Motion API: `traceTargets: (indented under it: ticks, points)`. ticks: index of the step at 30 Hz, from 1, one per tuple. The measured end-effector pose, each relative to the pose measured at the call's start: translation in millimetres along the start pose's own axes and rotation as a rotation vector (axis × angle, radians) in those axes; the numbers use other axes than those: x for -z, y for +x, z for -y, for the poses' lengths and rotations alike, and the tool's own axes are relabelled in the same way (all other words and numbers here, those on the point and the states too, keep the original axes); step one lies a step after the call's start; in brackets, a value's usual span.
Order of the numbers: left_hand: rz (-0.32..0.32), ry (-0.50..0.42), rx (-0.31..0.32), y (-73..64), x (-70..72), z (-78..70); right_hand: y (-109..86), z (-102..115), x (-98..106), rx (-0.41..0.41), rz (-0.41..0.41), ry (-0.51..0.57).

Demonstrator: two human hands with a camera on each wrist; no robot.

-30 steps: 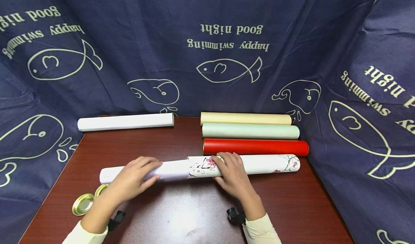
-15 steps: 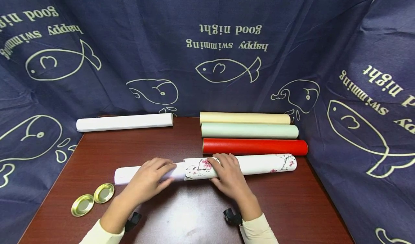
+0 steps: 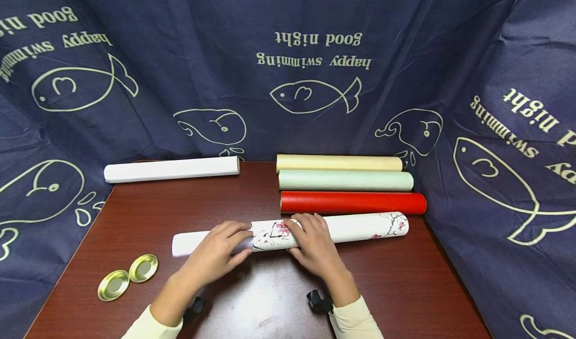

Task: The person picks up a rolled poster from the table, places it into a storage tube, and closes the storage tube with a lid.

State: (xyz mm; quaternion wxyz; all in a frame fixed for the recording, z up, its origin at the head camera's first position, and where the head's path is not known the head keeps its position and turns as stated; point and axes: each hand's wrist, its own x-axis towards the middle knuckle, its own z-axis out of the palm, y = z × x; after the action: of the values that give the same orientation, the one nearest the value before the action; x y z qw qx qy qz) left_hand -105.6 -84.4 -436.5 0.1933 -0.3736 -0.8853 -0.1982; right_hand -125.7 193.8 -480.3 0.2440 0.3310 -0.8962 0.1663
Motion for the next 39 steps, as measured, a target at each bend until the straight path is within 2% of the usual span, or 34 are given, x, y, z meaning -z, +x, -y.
traceTargets:
  ticks: [5, 8, 15, 21, 26, 32, 39]
  points:
    - [-0.039, -0.008, -0.03, -6.9, 10.7, 2.8, 0.6, -1, 0, 0.003, -0.007, -0.005]
    - [-0.064, 0.02, -0.017, -13.2, 21.2, 7.8, 0.7, -1, 0, 0.0, -0.007, -0.006]
    - [-0.073, 0.045, 0.111, -35.6, 47.4, 26.3, 0.4, 0, 0, 0.002, -0.007, -0.003]
    - [-0.09, -0.009, 0.207, -57.8, 60.0, 44.5, 0.4, 0, 0, 0.005, -0.007, -0.007]
    - [-0.11, -0.065, 0.237, -68.5, 62.3, 54.7, 0.6, 0, 0, -0.001, -0.004, -0.003]
    - [-0.152, -0.17, 0.26, -75.1, 54.3, 59.1, 0.9, 1, 0, -0.003, -0.006, -0.006]
    - [-0.21, -0.333, 0.29, -72.7, 41.6, 54.7, 1.1, 2, -2, 0.001, -0.016, -0.007]
